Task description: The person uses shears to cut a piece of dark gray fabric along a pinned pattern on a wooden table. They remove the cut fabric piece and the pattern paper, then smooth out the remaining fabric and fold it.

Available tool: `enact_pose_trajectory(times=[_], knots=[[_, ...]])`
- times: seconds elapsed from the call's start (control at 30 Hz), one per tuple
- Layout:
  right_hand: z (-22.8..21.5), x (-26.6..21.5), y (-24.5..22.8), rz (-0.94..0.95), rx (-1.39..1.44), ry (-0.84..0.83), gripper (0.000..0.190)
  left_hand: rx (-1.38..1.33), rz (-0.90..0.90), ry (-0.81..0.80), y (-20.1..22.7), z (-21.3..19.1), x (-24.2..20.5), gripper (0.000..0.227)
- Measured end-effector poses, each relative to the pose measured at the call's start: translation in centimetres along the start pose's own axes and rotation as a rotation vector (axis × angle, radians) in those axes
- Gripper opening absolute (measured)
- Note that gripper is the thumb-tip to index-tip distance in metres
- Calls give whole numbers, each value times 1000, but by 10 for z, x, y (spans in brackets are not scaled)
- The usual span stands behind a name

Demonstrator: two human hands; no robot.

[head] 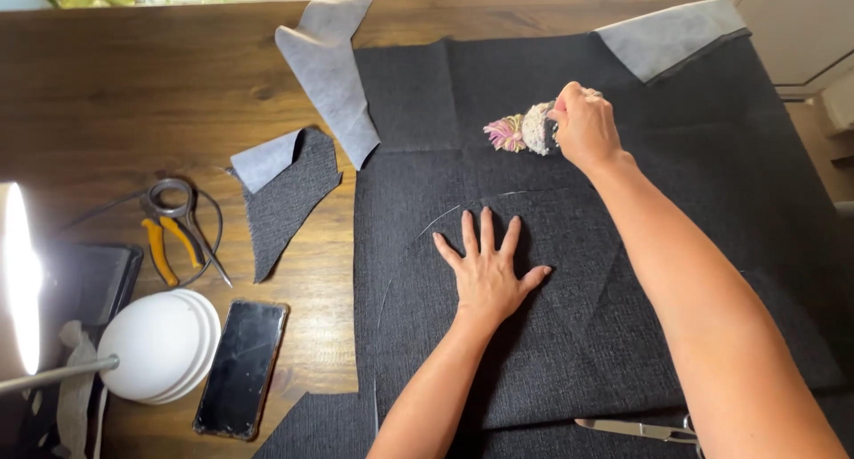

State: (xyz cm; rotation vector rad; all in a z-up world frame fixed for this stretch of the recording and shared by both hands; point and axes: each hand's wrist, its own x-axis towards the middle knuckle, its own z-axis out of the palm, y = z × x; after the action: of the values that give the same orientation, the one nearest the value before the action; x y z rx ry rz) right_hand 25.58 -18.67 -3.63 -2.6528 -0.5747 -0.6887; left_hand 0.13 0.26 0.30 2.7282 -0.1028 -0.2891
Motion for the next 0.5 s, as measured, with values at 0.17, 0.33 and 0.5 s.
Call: enact_pose_trajectory(times=[0.17,0.33,0.5], knots=[[-5,17,0,-57,-112,-88,23,6,8,-3,1,-3,-1,86],[-8,30,10,-129,-385,-359,8,4,13,-11,1,-5,-2,87],[-11,29,3,-100,-364,-431,8,-8,21,-9,0,-5,-1,86]])
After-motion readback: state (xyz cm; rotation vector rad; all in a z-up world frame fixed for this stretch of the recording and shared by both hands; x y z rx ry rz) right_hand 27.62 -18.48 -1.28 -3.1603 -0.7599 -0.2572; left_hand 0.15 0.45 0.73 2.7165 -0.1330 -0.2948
